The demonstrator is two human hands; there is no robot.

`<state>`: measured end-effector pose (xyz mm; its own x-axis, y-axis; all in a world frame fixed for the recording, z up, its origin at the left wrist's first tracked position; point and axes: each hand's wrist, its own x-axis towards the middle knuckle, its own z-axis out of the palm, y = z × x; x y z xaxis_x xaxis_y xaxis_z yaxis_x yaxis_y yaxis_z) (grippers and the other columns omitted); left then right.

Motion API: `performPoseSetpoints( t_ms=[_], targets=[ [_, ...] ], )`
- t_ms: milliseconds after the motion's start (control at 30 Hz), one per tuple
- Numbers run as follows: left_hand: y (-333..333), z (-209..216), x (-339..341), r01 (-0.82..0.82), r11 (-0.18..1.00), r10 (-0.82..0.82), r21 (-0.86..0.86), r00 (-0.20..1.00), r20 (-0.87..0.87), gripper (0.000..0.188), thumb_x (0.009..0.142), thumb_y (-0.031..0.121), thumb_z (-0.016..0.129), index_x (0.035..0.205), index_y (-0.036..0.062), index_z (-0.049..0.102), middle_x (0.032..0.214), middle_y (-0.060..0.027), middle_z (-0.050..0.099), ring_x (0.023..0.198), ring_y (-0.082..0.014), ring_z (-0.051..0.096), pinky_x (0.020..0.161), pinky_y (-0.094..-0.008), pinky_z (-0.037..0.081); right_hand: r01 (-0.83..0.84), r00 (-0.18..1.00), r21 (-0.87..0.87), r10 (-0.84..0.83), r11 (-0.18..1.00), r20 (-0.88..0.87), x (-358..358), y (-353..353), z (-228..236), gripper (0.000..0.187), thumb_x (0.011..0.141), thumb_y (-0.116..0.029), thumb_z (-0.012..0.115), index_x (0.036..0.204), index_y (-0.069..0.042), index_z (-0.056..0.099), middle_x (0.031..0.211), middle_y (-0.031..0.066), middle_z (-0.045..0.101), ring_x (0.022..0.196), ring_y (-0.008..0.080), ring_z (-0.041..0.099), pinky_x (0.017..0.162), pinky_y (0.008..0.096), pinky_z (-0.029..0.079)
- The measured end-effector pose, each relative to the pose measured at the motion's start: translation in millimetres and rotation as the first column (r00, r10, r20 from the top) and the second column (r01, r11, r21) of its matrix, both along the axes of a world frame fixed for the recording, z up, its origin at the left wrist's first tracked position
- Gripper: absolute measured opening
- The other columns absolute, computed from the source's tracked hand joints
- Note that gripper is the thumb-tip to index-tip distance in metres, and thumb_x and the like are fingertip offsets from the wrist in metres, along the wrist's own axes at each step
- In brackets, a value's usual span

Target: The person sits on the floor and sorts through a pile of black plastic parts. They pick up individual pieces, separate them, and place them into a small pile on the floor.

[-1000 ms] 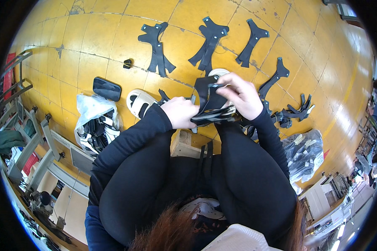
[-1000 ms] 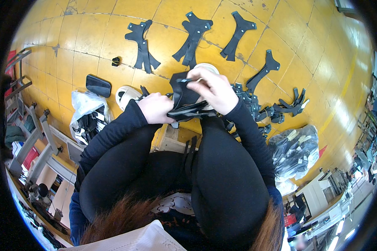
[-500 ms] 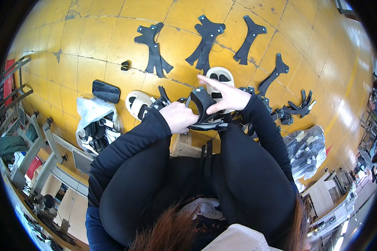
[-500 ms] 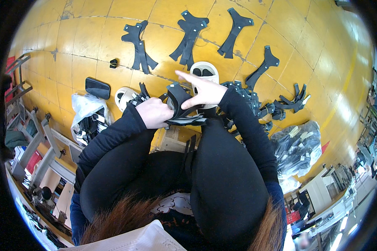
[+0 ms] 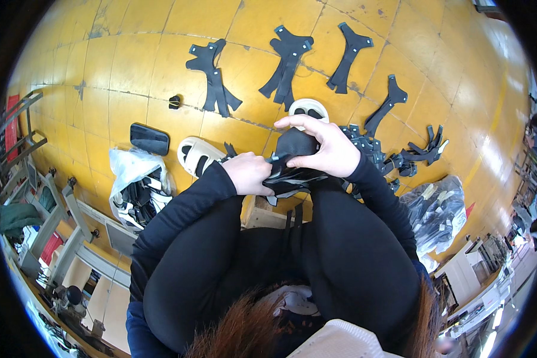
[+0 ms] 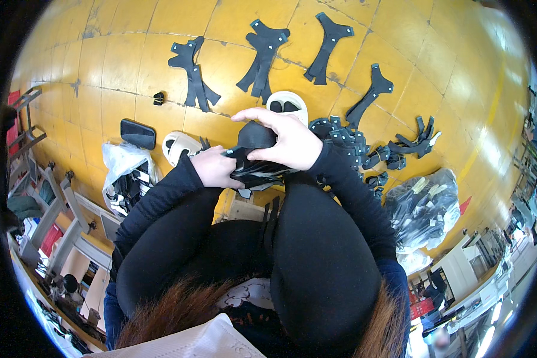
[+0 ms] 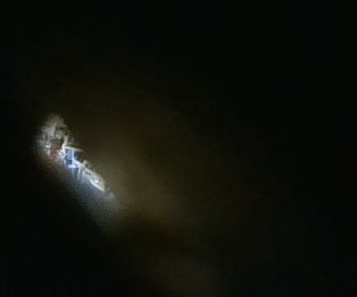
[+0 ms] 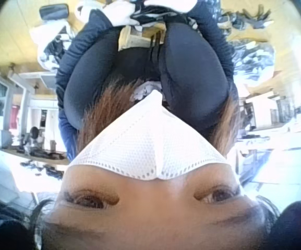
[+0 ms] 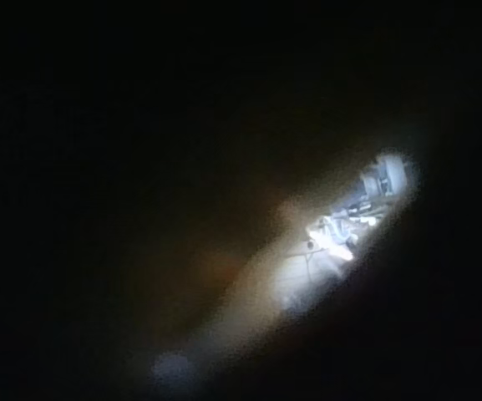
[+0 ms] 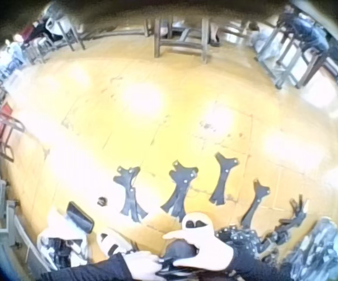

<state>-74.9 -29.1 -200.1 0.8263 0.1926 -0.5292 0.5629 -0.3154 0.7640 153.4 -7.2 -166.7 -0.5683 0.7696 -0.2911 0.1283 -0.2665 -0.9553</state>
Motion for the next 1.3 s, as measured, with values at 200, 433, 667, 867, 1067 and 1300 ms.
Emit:
performPoseSetpoints(
  t_ms=[200,433,667,867,1067,1300],
  targets=[
    [22.7,7.5,6.6,-0.146,0.983,0.145,-0.108,0.989,-0.02,0.045,0.067,0.037,0.077,0.097,0.0073,0.063,0.078,-0.0176,0.066,0.075,-0.0358,0.065,0.07,-0.0411,0.052,0.015,0.948,0.155,-0.063,0.988,0.312,11.1,2.6,31.6,0.053,0.071,-0.01,0.077,0.121,-0.009,0.059,0.109,0.0113,0.067,0.095,0.0249,0.067,0.081,0.0293,0.052],
    [16.3,-20.8,-13.0,0.04,0.988,-0.01,0.152,0.981,-0.196,0.044,0.068,0.034,0.075,0.104,0.0123,0.061,0.073,-0.0189,0.065,0.073,-0.0366,0.065,0.068,-0.046,0.052,0.396,0.692,0.471,-0.593,0.788,0.411,65.6,22.2,64.2,0.051,0.071,0.0,0.076,0.119,0.0,0.06,0.11,0.0091,0.066,0.101,0.013,0.061,0.09,0.027,0.047],
    [-20.4,-42.8,-49.5,-0.203,0.979,0.203,0.013,0.974,-0.095,0.048,0.07,0.039,0.073,0.104,0.0073,0.059,0.08,-0.021,0.066,0.077,-0.0376,0.065,0.073,-0.0446,0.053,0.295,0.421,0.727,-0.767,0.62,0.484,123.7,27.5,53.1,0.066,0.077,-0.001,0.071,0.137,-0.008,0.044,0.113,0.0128,0.063,0.095,0.0179,0.064,0.083,0.0293,0.049],
    [-12.4,-37.7,-33.7,-0.255,0.964,0.249,-0.071,0.965,-0.084,0.052,0.073,0.04,0.073,0.108,0.0046,0.057,0.087,-0.021,0.067,0.082,-0.0381,0.064,0.077,-0.044,0.051,0.161,0.444,0.724,-0.704,0.671,0.554,118.7,24.9,26.6,0.078,0.076,-0.004,0.072,0.144,-0.011,0.034,0.087,0.0171,0.068,0.073,0.0274,0.067,0.065,0.0323,0.052],
    [-15.7,-40.5,-29.8,-0.374,0.879,0.393,-0.296,0.92,0.004,0.063,0.075,0.033,0.075,0.125,0.0054,0.052,0.102,-0.0185,0.066,0.095,-0.0339,0.064,0.084,-0.0388,0.049,0.0,0.559,0.647,-0.536,0.763,0.633,104.5,24.9,14.8,0.017,0.077,-0.009,0.068,0.092,-0.004,0.063,0.084,0.013,0.066,0.073,0.0322,0.062,0.063,0.0353,0.049],
    [-32.1,-79.2,-27.4,-0.449,0.892,0.444,-0.046,0.891,-0.094,0.074,0.08,0.037,0.07,0.137,0.002,0.039,0.128,-0.024,0.051,0.118,-0.0378,0.05,0.101,-0.0407,0.038,-0.035,0.748,0.582,-0.365,0.812,0.554,71.1,26.1,19.6,0.015,0.078,-0.004,0.066,0.092,-0.004,0.062,0.086,0.0139,0.064,0.078,0.0332,0.061,0.068,0.0364,0.049]
  ],
)
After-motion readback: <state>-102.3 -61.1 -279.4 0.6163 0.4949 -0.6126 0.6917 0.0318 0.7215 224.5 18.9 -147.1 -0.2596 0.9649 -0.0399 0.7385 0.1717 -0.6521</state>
